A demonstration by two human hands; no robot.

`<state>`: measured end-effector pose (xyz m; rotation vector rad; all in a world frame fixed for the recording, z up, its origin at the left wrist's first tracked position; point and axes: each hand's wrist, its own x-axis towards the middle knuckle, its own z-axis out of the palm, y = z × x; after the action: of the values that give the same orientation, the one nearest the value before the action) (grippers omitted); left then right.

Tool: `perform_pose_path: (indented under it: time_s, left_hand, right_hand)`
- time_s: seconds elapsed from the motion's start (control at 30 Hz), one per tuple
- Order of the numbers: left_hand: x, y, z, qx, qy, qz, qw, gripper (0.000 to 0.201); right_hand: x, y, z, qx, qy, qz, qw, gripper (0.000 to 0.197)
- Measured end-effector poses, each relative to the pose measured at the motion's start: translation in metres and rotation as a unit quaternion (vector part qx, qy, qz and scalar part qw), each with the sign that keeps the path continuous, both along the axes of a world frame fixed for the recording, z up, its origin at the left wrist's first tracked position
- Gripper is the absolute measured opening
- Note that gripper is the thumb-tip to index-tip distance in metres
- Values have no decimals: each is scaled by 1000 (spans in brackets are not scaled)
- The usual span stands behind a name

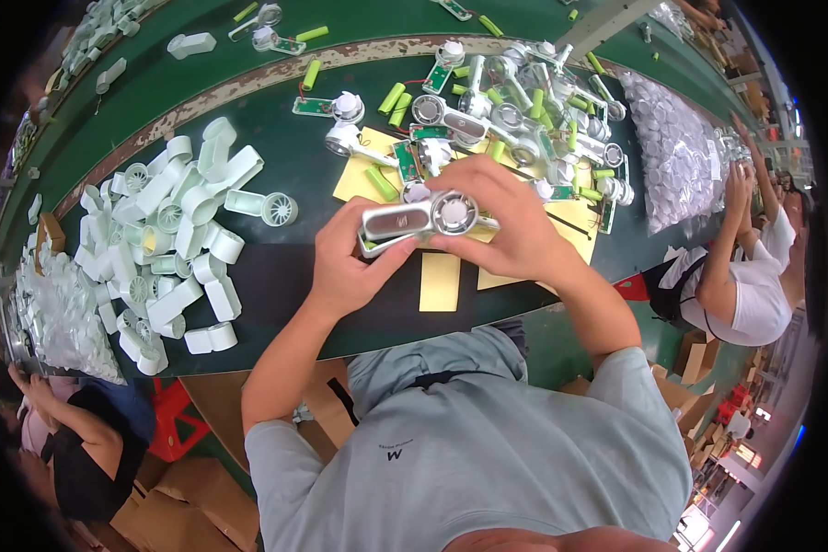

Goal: Assembling small handheld electronic fans by snapping together plastic housing and internal components on a production line.

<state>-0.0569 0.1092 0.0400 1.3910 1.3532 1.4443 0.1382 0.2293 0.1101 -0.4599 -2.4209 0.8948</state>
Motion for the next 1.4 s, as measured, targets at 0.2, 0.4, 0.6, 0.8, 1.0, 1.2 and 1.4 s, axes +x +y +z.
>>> perform_pose_path:
  time_s: [0.2,0.4,0.6,0.8,1.0,1.2,1.4]
  left_hand:
    - [11,4,6,-129,-276,-102,947,34]
    - [13,7,-3,-131,-278,-61,950,33]
    - [20,9,-2,-41,-91,73,992,36]
    - [20,10,-3,-62,-109,103,987,38]
    - [14,8,-7,-44,-116,107,986,27]
    - [11,4,-3,-45,-236,67,968,17]
    - [14,4,-1,-32,-298,-25,954,31]
  right_hand:
    - [-10,11,-6,-207,11,-85,975,31]
    - [-24,-1,-3,-209,-49,-128,968,39]
    - [-31,-1,-30,-175,27,-116,977,38]
    - [-38,-7,-27,-180,36,-127,975,39]
    - [-40,-13,-23,-200,15,-118,972,34]
    - [-43,-20,-27,-118,66,-111,985,25]
    - [-33,-6,-31,-121,61,-84,987,18]
